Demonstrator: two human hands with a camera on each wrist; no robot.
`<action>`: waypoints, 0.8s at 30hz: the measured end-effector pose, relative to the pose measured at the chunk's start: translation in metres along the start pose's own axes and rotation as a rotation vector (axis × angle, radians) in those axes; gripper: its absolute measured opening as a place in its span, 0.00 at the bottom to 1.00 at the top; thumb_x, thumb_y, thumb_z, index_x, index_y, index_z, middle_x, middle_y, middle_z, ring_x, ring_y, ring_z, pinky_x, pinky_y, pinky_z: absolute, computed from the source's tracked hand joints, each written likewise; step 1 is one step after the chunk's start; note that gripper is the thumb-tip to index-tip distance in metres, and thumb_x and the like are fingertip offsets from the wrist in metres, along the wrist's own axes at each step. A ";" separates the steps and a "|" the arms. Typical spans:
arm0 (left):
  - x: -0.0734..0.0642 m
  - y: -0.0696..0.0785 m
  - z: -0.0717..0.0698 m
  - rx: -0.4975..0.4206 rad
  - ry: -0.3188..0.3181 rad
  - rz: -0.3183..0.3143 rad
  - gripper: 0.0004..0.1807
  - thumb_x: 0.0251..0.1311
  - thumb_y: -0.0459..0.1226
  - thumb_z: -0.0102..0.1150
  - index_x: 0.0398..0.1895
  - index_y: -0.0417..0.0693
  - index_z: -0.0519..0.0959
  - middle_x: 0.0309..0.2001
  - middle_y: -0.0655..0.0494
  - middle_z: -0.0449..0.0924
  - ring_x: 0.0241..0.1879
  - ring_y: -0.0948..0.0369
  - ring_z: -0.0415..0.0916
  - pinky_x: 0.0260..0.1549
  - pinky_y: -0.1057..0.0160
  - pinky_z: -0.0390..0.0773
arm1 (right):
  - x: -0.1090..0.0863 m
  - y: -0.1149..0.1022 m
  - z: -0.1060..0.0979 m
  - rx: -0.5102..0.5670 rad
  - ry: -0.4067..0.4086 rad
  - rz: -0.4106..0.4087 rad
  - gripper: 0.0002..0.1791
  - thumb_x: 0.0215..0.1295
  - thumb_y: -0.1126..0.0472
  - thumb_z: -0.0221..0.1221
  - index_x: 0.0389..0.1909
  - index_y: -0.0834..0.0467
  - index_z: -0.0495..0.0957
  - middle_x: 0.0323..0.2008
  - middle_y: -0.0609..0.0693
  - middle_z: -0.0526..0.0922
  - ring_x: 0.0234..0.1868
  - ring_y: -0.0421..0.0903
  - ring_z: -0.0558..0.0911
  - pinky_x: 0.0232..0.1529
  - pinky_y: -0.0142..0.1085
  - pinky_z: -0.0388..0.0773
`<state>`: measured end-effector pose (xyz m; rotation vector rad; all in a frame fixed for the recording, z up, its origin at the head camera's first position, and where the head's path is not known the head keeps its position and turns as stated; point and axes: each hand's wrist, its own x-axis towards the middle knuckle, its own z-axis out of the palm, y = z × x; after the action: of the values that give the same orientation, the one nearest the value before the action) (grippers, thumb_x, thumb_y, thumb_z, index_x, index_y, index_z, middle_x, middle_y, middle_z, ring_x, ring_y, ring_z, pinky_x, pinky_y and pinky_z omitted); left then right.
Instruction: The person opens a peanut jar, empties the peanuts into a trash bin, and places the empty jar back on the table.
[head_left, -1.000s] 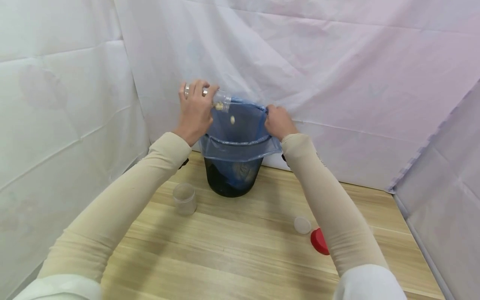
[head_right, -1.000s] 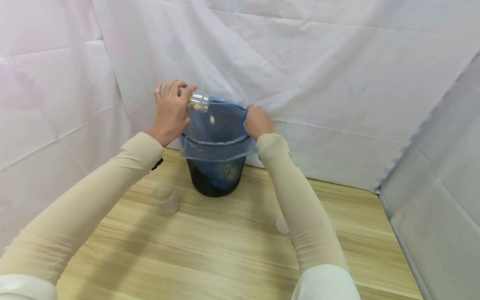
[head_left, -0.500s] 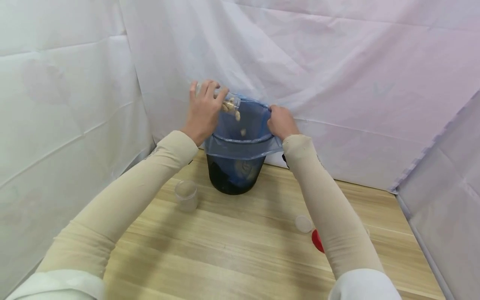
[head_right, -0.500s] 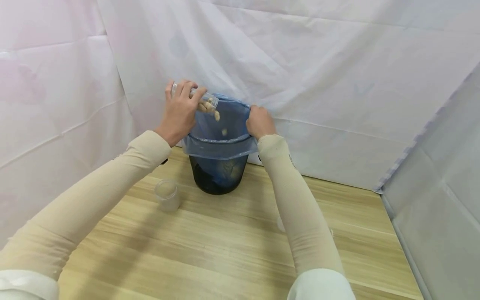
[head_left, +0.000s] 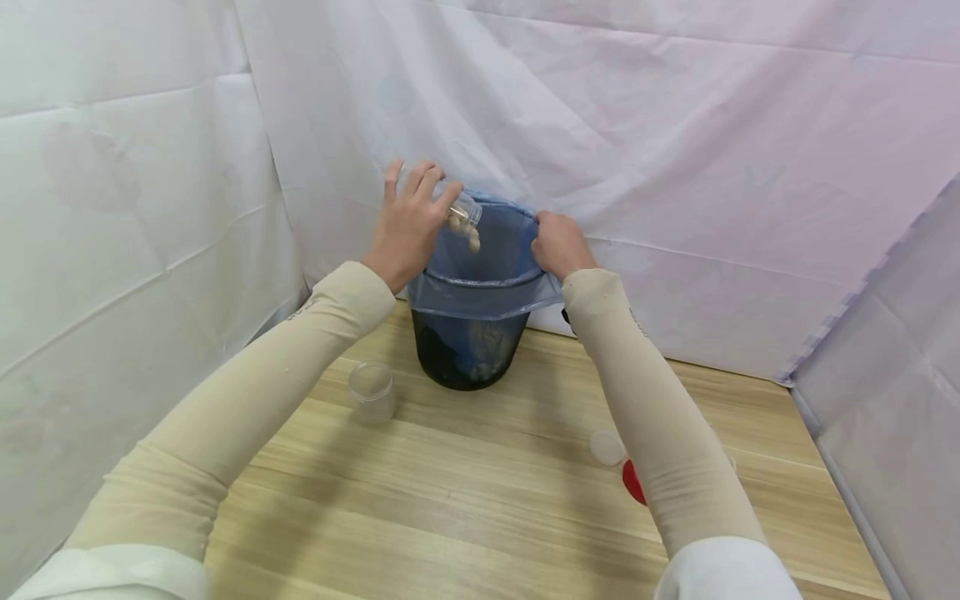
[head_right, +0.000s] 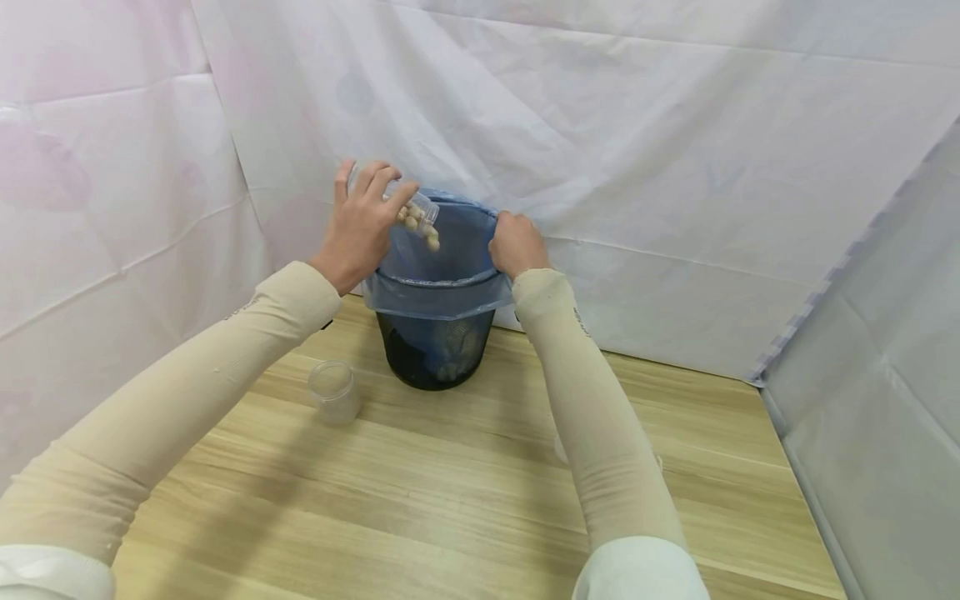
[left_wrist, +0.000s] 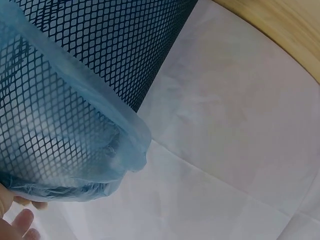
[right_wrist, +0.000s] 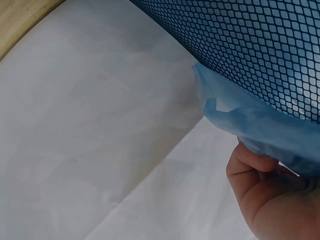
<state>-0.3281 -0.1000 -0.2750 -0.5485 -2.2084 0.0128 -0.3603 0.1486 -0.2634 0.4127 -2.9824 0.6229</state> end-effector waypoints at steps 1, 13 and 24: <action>0.000 0.000 0.000 0.003 0.001 0.005 0.24 0.75 0.21 0.52 0.67 0.48 0.79 0.68 0.40 0.78 0.75 0.44 0.68 0.80 0.35 0.58 | 0.000 0.000 0.000 -0.008 0.002 -0.005 0.29 0.79 0.72 0.41 0.79 0.70 0.65 0.76 0.69 0.72 0.76 0.66 0.73 0.74 0.56 0.75; -0.001 -0.003 -0.005 0.176 0.015 0.166 0.24 0.69 0.25 0.65 0.66 0.49 0.78 0.70 0.43 0.77 0.77 0.47 0.66 0.81 0.40 0.58 | 0.003 -0.001 0.003 -0.028 -0.006 -0.015 0.29 0.79 0.71 0.42 0.79 0.70 0.65 0.75 0.70 0.73 0.74 0.67 0.74 0.73 0.56 0.75; -0.001 -0.004 -0.007 0.205 -0.005 0.189 0.25 0.70 0.24 0.63 0.67 0.48 0.79 0.70 0.44 0.77 0.78 0.47 0.66 0.82 0.40 0.57 | 0.005 -0.003 0.004 -0.012 -0.023 -0.003 0.30 0.80 0.71 0.41 0.80 0.69 0.64 0.77 0.68 0.70 0.78 0.65 0.71 0.77 0.56 0.72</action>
<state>-0.3239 -0.1051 -0.2704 -0.6390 -2.1219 0.3363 -0.3639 0.1433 -0.2652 0.4269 -3.0049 0.6039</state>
